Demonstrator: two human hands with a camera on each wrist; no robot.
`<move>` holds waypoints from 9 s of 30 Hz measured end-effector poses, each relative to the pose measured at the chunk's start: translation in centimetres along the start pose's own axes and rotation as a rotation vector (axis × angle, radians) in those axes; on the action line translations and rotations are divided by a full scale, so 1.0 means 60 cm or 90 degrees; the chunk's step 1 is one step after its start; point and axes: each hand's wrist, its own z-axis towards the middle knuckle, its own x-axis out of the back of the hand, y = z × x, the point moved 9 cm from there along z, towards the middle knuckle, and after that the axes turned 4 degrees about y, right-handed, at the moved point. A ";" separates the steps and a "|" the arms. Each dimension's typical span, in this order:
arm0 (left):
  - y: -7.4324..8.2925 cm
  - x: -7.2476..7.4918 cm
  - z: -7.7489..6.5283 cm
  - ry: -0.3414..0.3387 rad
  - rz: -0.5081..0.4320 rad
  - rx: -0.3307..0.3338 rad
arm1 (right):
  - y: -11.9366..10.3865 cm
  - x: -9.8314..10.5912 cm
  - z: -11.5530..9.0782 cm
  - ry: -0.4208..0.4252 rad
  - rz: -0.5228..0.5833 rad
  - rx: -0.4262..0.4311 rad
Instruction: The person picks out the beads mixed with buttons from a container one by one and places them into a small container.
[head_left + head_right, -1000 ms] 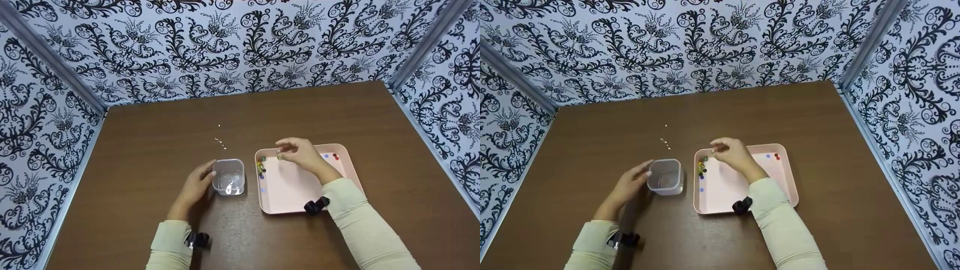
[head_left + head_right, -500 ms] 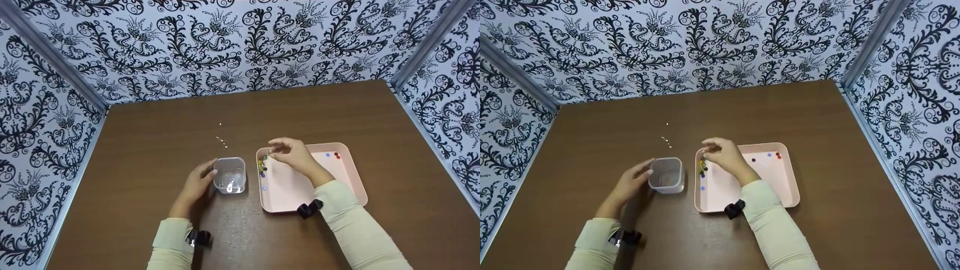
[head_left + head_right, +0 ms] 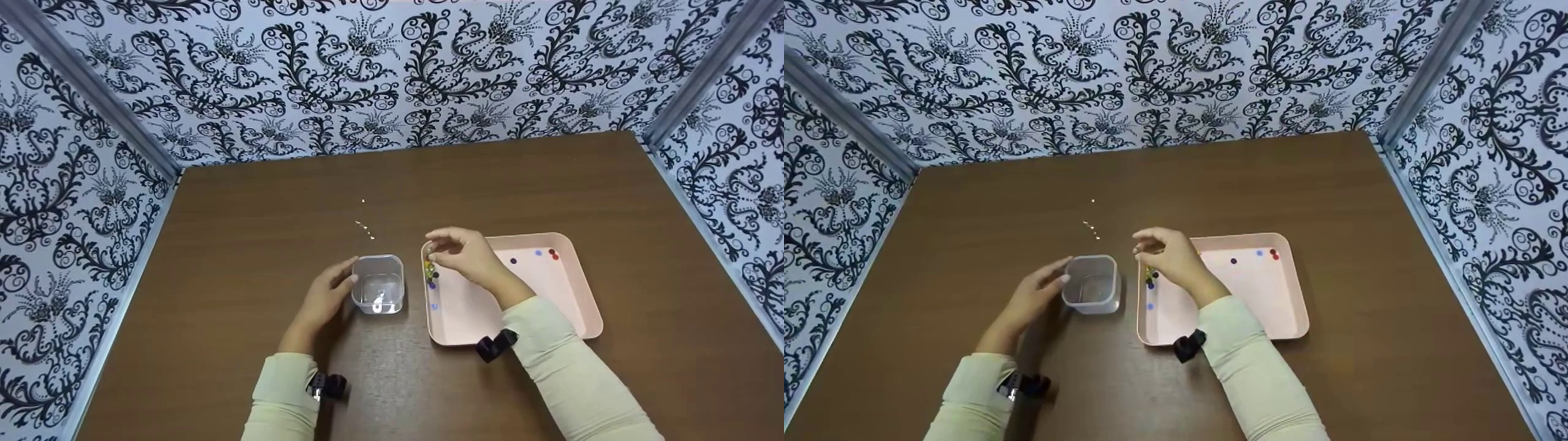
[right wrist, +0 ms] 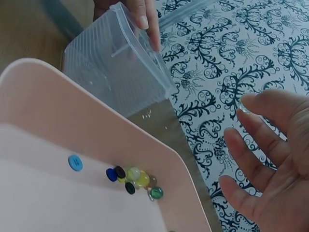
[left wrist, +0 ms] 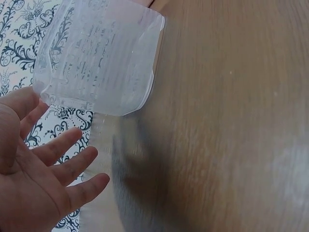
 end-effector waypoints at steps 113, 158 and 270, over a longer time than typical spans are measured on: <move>0.007 0.002 0.000 0.013 0.010 0.000 | -0.068 -0.170 0.001 -0.095 -0.367 0.200; 0.000 -0.002 -0.003 0.011 -0.039 0.043 | -0.069 -0.090 -0.007 -0.026 -0.490 0.186; -0.009 -0.003 0.000 0.011 -0.041 0.063 | 0.101 0.130 -0.005 0.141 -0.045 -0.051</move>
